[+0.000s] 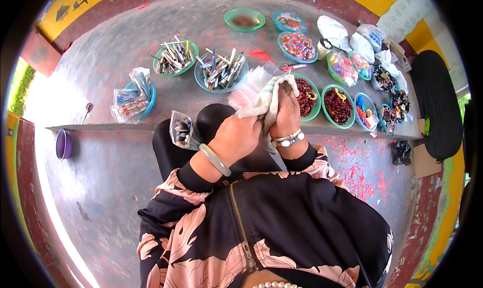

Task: The person sits on the floor and wipes several markers with a cloth, then places them into a small plastic bag. They repeat this process with multiple markers from a nearby bowl.

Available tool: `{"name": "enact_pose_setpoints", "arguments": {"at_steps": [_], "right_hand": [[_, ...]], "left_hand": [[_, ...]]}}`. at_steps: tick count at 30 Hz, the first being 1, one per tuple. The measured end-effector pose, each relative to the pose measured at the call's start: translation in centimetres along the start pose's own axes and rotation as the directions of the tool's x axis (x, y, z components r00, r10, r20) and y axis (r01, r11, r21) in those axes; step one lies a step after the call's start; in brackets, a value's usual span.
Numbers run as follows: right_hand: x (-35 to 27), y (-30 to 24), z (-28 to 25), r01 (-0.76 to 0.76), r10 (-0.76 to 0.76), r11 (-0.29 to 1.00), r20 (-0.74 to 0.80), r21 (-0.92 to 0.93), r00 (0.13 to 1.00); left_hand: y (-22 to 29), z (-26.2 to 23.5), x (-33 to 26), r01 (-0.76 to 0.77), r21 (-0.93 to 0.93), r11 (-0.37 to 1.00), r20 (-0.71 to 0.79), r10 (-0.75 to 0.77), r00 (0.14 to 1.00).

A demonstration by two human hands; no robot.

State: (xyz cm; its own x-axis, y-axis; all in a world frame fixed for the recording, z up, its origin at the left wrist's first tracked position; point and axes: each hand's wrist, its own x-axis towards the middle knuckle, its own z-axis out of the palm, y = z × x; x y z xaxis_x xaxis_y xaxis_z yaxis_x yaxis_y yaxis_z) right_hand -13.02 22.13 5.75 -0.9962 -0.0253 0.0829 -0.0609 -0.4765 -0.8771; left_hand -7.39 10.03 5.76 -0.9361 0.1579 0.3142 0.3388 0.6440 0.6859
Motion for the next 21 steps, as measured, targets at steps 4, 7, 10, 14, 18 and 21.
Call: {"name": "enact_pose_setpoints", "arguments": {"at_steps": [4, 7, 10, 14, 18, 21], "right_hand": [[0.6, -0.3, -0.4, 0.429, -0.406, 0.582, 0.211, -0.690, 0.889], [0.5, -1.2, 0.0, 0.406, -0.363, 0.629, 0.211, -0.663, 0.908], [0.8, -1.3, -0.3, 0.489, -0.401, 0.444, 0.321, -0.751, 0.858], [3.7, 1.0, -2.6, 0.545, -0.528, 0.328, 0.328, -0.772, 0.783], [9.4, 0.9, -6.6, 0.080, -0.078, 0.995, -0.027, 0.059, 0.997], [9.6, -0.7, -7.2, 0.393, -0.376, 0.803, 0.129, -0.448, 0.917]], "left_hand": [[-0.6, 0.3, -0.4, -0.063, -0.036, 0.997, -0.022, 0.062, 0.998], [-0.3, -0.4, -0.3, -0.088, -0.069, 0.994, -0.015, 0.087, 0.996], [-0.2, -0.7, -0.4, -0.059, -0.050, 0.997, 0.012, 0.060, 0.998], [-0.5, -1.5, -1.2, 0.016, -0.032, 0.999, 0.077, -0.013, 0.997], [-1.7, -1.2, -3.9, 0.327, -0.264, 0.908, 0.243, -0.265, 0.933], [-1.1, -2.8, -4.3, 0.620, -0.452, 0.641, 0.451, -0.435, 0.779]]}}
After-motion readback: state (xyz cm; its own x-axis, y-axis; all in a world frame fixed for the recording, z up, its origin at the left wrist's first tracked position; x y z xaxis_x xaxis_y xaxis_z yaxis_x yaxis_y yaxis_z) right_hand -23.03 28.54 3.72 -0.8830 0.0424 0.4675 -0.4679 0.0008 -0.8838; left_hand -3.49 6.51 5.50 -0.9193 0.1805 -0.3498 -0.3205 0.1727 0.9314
